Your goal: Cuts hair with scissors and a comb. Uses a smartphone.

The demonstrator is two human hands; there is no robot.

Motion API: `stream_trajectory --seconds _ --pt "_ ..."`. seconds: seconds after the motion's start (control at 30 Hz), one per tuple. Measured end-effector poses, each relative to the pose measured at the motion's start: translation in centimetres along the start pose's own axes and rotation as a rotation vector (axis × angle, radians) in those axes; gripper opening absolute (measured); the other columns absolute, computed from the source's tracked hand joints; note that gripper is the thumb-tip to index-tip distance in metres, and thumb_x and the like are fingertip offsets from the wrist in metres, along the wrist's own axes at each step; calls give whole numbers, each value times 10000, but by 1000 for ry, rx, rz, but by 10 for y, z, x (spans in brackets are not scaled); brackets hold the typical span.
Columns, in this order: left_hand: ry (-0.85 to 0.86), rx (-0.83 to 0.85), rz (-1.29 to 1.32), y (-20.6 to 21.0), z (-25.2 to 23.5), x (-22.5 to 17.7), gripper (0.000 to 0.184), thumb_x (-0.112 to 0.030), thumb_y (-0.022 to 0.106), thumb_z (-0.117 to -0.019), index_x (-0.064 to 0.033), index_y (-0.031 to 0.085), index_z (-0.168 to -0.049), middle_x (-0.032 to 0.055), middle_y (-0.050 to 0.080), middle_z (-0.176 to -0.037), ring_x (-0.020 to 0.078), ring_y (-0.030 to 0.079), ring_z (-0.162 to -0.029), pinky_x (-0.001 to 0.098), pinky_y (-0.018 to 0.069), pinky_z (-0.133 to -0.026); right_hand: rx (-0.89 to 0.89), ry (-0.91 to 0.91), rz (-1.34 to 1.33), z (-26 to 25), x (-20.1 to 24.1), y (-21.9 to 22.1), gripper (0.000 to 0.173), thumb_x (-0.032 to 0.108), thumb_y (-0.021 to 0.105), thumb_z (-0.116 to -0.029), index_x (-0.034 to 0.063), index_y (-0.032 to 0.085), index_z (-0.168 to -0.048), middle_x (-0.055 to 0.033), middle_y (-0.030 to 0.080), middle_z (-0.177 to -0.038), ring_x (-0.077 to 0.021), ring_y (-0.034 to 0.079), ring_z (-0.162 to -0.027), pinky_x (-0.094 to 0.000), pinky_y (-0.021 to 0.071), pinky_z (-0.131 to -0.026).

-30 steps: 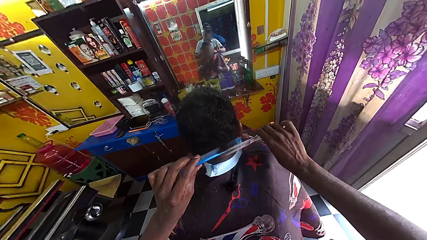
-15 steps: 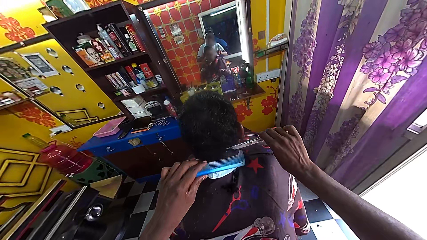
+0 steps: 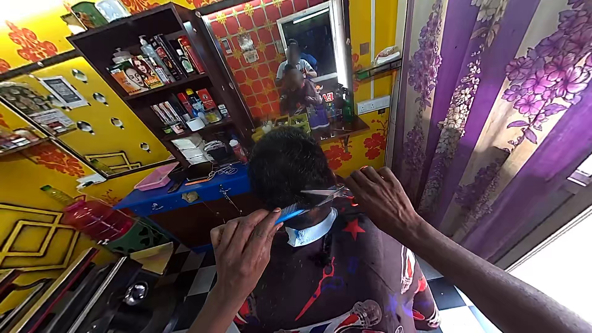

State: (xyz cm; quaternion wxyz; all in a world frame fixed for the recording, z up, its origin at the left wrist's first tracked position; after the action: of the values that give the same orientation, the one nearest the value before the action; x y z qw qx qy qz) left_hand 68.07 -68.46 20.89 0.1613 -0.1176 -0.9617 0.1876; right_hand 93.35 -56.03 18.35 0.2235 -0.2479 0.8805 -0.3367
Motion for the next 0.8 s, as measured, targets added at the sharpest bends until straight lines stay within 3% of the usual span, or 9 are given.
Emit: stream_trajectory --seconds 0.07,0.2,0.27,0.37,0.5,0.63,0.7,0.8 --pt "4 -6 -3 -1 -1 0 266 -280 702 -965 -198 711 -1217 21 676 -1101 174 585 -903 385 377 -808 -20 -43 -10 0 4 -5 207 -29 693 -884 77 698 -1061 -97 669 -918 -288 648 -834 -418 478 -693" --pt "9 -2 -14 -2 -4 0 281 -280 697 -969 -196 703 -1237 27 672 -1118 181 590 -922 385 382 -812 -20 -1 -31 15 -11 2 231 -101 689 -853 72 716 -1004 -90 692 -853 -273 657 -760 -425 490 -696" --pt "17 -4 -20 -1 -7 0 279 -273 699 -967 -190 705 -1233 30 672 -1114 183 592 -933 387 381 -812 -21 45 -14 17 -17 4 204 -70 707 -854 76 704 -998 -92 693 -898 -285 666 -819 -452 492 -733" --pt "26 -11 -19 -1 -9 0 279 -273 705 -964 -193 706 -1231 23 674 -1109 176 592 -929 386 379 -814 26 85 3 10 -12 3 280 55 778 -845 87 679 -1105 -107 661 -1048 -320 637 -1000 -481 485 -773" --pt "30 -16 -18 -1 -11 0 277 -275 706 -963 -190 708 -1226 25 675 -1096 180 590 -917 390 374 -816 -24 8 -22 6 -1 -3 185 -34 686 -886 70 689 -1039 -98 658 -899 -284 642 -820 -418 470 -676" --pt "36 -3 -10 -2 -8 -2 285 -283 705 -962 -196 701 -1234 24 675 -1103 173 586 -911 385 375 -815 -56 24 -45 16 -9 2 166 -59 709 -862 68 707 -970 -91 680 -833 -265 645 -735 -401 482 -659" --pt "41 72 44 -1 -4 -2 280 -313 691 -970 -213 707 -1231 15 678 -1098 166 594 -912 388 390 -817 -82 68 -47 21 -16 3 172 -55 697 -873 76 713 -984 -91 689 -863 -274 663 -769 -425 498 -697" --pt "51 323 94 -1 -6 2 293 -393 625 -981 -248 744 -1206 -26 698 -1097 150 627 -927 405 433 -810 -82 132 -59 27 -26 5 206 -65 676 -883 67 701 -1039 -115 695 -1003 -314 678 -925 -489 522 -823"
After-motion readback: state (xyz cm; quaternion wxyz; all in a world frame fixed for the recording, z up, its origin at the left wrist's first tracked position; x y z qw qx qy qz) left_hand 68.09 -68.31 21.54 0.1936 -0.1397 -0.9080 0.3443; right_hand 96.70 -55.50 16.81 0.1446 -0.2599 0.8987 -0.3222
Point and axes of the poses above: each hand's wrist, its own z-axis away from the middle knuckle, its own y-axis out of the palm, x = y × z, the point moved 4 cm from there along -z, towards the middle knuckle
